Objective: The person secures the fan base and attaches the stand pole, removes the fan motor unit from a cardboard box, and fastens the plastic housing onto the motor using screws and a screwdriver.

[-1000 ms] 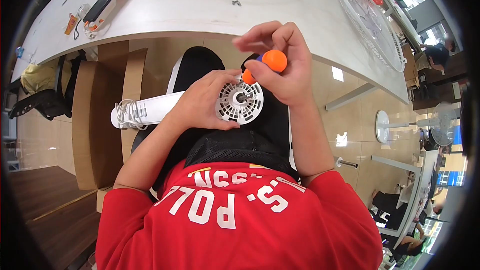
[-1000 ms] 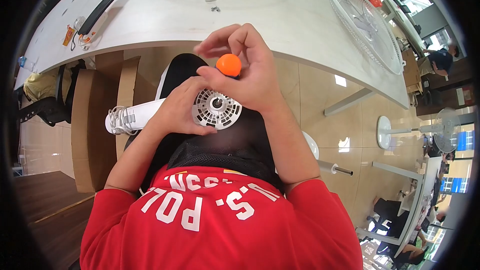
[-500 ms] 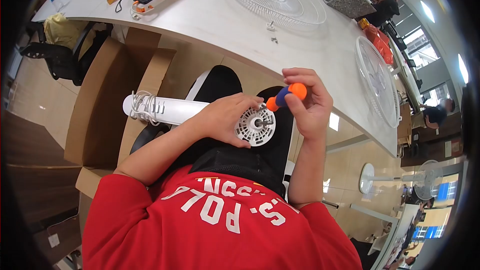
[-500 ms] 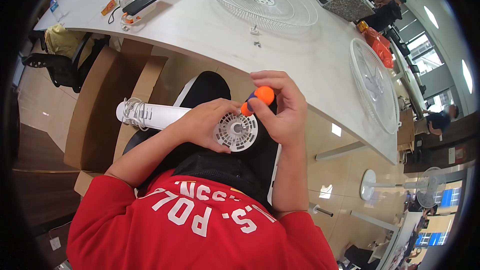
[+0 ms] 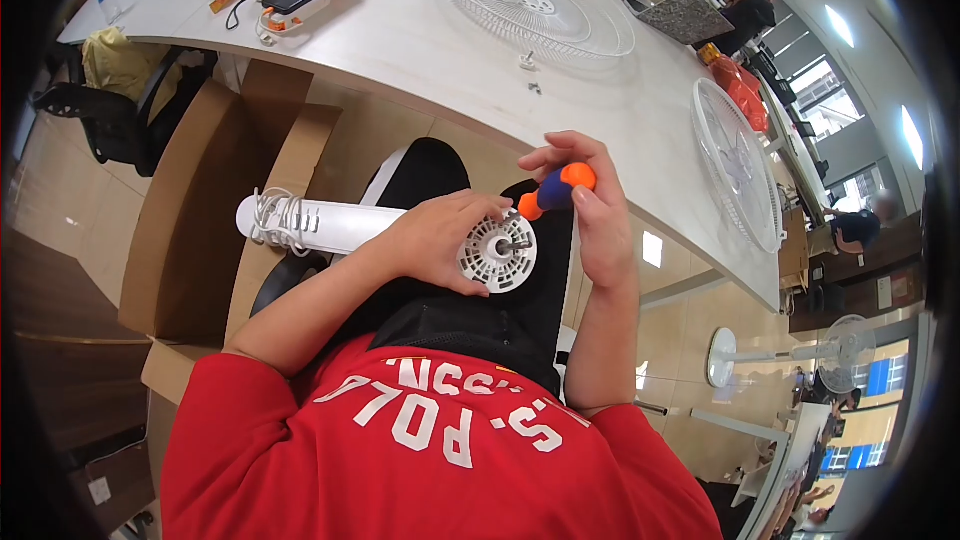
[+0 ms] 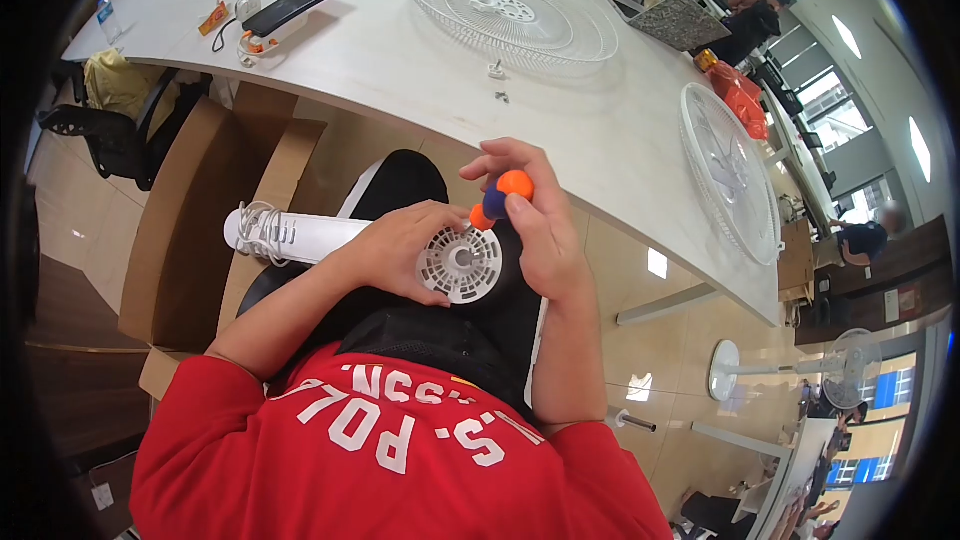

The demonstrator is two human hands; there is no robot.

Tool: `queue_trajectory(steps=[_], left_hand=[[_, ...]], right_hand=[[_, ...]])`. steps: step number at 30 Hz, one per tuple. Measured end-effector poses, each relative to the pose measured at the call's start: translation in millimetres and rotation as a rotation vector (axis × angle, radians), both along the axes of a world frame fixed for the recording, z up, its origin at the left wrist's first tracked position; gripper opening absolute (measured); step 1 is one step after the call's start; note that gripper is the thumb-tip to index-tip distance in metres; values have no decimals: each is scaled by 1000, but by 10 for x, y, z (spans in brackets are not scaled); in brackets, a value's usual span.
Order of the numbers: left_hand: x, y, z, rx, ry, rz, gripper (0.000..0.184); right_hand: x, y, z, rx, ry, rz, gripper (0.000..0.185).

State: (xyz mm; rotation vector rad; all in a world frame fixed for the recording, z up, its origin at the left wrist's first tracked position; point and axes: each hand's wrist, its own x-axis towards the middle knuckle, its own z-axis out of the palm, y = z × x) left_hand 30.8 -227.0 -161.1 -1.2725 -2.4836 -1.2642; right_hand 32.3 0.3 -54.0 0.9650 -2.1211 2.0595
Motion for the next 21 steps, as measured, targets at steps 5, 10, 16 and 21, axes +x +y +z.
queue_trajectory(steps=[5,10,16,21], left_hand=[[-5,8,-4,-12,-8,-3,95],[-22,17,-13,-44,14,-22,94],[-24,32,-57,7,90,-23,95],[-26,39,-35,4,98,-30,93]], right_hand=[[-48,42,22,205,194,-67,20],[-113,-121,-106,-149,-246,51,32],[-101,-38,-97,-169,-201,50,30],[-28,102,67,-19,-115,10,34]])
